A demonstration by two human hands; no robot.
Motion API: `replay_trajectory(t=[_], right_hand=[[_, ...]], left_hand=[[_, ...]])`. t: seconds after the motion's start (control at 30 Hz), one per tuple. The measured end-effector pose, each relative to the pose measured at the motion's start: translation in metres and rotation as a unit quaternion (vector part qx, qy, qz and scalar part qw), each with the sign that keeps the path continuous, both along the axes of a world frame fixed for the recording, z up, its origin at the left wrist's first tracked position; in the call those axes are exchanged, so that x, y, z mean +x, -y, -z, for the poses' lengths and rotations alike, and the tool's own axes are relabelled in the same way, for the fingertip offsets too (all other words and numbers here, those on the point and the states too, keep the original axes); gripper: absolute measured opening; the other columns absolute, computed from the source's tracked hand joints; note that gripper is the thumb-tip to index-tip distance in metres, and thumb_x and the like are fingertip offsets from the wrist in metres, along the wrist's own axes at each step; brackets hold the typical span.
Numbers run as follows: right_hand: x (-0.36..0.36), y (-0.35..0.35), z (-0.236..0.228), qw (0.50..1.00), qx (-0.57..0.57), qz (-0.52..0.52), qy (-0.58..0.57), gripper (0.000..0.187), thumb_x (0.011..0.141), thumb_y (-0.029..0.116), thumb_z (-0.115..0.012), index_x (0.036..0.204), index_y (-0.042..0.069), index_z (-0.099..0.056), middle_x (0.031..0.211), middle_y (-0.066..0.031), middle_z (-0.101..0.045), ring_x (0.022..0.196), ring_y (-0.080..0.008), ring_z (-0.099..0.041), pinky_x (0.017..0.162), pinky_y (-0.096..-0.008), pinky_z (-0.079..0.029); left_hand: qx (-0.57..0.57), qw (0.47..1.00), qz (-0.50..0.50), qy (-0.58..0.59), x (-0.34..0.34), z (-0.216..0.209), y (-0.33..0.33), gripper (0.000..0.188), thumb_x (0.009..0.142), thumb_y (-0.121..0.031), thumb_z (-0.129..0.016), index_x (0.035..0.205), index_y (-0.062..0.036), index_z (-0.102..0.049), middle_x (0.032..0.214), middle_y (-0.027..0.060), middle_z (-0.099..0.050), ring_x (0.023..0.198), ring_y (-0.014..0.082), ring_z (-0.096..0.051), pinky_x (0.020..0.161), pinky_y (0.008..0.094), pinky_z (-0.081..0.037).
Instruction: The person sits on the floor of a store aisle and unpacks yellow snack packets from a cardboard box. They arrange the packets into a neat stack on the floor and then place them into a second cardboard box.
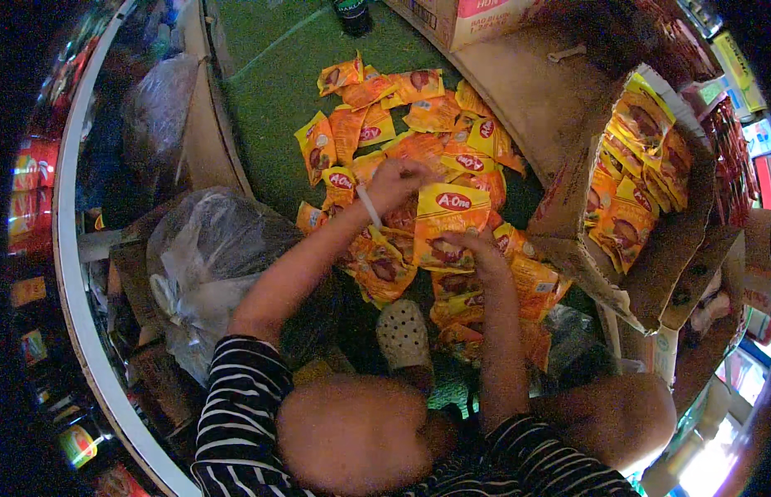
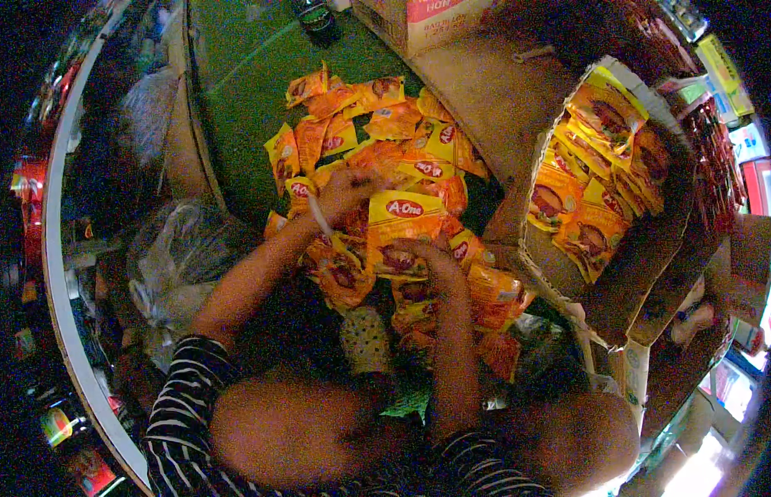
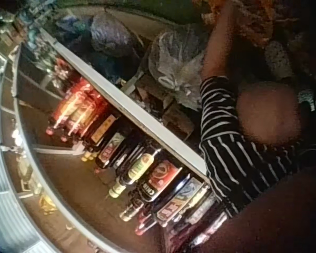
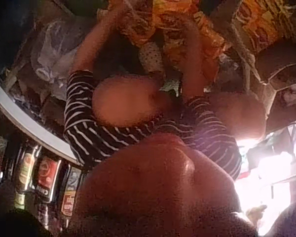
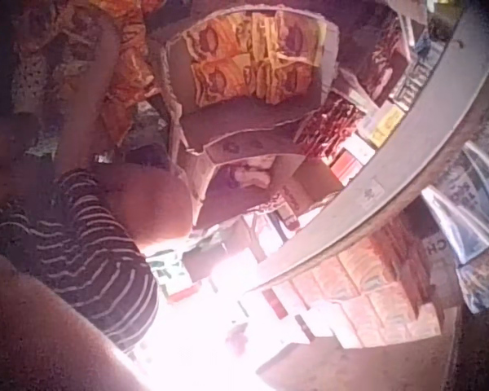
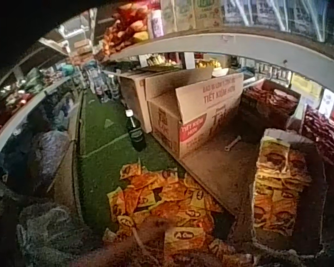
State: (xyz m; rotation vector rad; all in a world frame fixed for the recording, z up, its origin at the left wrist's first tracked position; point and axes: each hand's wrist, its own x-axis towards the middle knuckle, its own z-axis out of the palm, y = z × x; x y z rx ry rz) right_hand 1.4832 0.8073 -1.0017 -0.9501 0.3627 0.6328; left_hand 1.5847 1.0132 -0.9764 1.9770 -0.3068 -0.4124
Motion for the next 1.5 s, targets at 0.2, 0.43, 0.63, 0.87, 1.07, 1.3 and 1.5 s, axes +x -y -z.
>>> replay_trajectory(t=[0.2, 0.43, 0.63, 0.87, 1.07, 1.3, 1.5], right_hand=[[-0.007, -0.014, 0.0, 1.0, 0.011, 0.017, 0.01, 0.067, 0.067, 0.003, -0.069, 0.125, 0.003, -0.035, 0.094, -0.0126, -0.066, 0.085, -0.0242, -0.066, 0.08, -0.036, -0.052], [-0.006, 0.001, 0.015, 1.0, 0.013, 0.02, -0.008, 0.055, 0.067, 0.005, -0.068, 0.116, -0.001, -0.044, 0.094, -0.0133, -0.066, 0.087, -0.0242, -0.066, 0.08, -0.0358, -0.052], [-0.011, -0.011, -0.001, 1.0, 0.01, 0.029, 0.005, 0.052, 0.068, 0.01, -0.066, 0.115, -0.002, -0.046, 0.094, -0.015, -0.066, 0.089, -0.026, -0.065, 0.083, -0.0365, -0.051], [-0.008, -0.001, 0.001, 0.999, -0.023, 0.03, 0.031, 0.062, 0.067, 0.009, -0.064, 0.124, 0.001, -0.039, 0.098, -0.0146, -0.065, 0.094, -0.0258, -0.063, 0.087, -0.0352, -0.048], [-0.01, -0.008, 0.004, 0.999, -0.036, 0.024, 0.026, 0.064, 0.067, 0.006, -0.066, 0.125, 0.003, -0.038, 0.1, -0.0135, -0.064, 0.094, -0.0257, -0.063, 0.088, -0.0364, -0.048], [-0.01, -0.001, 0.02, 0.999, 0.009, 0.05, -0.001, 0.063, 0.067, 0.004, -0.066, 0.124, 0.004, -0.039, 0.099, -0.0134, -0.065, 0.094, -0.0268, -0.063, 0.086, -0.0357, -0.05], [-0.009, -0.003, 0.026, 0.998, 0.039, 0.042, 0.042, 0.061, 0.066, 0.006, -0.063, 0.123, 0.002, -0.041, 0.103, -0.0139, -0.064, 0.095, -0.0275, -0.063, 0.088, -0.037, -0.049]], left_hand=[[0.396, 0.901, 0.023, 0.175, 0.074, 0.064, -0.064, 0.065, 0.071, -0.051, -0.067, 0.113, -0.0024, -0.058, 0.107, 0.0234, -0.058, 0.101, 0.036, -0.056, 0.087, 0.0437, -0.044], [0.427, 0.901, 0.079, 0.011, 0.09, 0.044, -0.038, 0.068, 0.065, -0.06, -0.063, 0.108, -0.0074, -0.061, 0.115, 0.0202, -0.056, 0.112, 0.0364, -0.049, 0.091, 0.0468, -0.039], [0.375, 0.925, 0.051, -0.021, 0.101, 0.075, -0.071, 0.034, 0.073, -0.036, -0.062, 0.09, -0.0063, -0.061, 0.096, 0.02, -0.063, 0.089, 0.0365, -0.06, 0.079, 0.0434, -0.046], [0.308, 0.945, -0.05, 0.099, 0.085, 0.046, -0.051, 0.014, 0.077, -0.015, -0.057, 0.088, -0.0072, -0.059, 0.087, 0.0177, -0.063, 0.08, 0.034, -0.061, 0.073, 0.041, -0.048], [0.034, 0.979, 0.01, 0.202, 0.064, 0.011, -0.068, 0.022, 0.079, -0.004, -0.05, 0.094, -0.0073, -0.066, 0.084, 0.0117, -0.065, 0.081, 0.0229, -0.062, 0.077, 0.0323, -0.048], [0.18, 0.981, 0.052, 0.056, 0.031, -0.071, -0.04, 0.03, 0.068, 0.002, -0.052, 0.09, -0.0094, -0.071, 0.094, 0.01, -0.065, 0.099, 0.0231, -0.057, 0.09, 0.0308, -0.042], [0.293, 0.895, 0.121, 0.315, 0.026, -0.07, -0.031, 0.025, 0.062, -0.001, -0.064, 0.084, -0.0134, -0.069, 0.109, 0.0074, -0.061, 0.108, 0.0236, -0.052, 0.094, 0.0386, -0.04]])
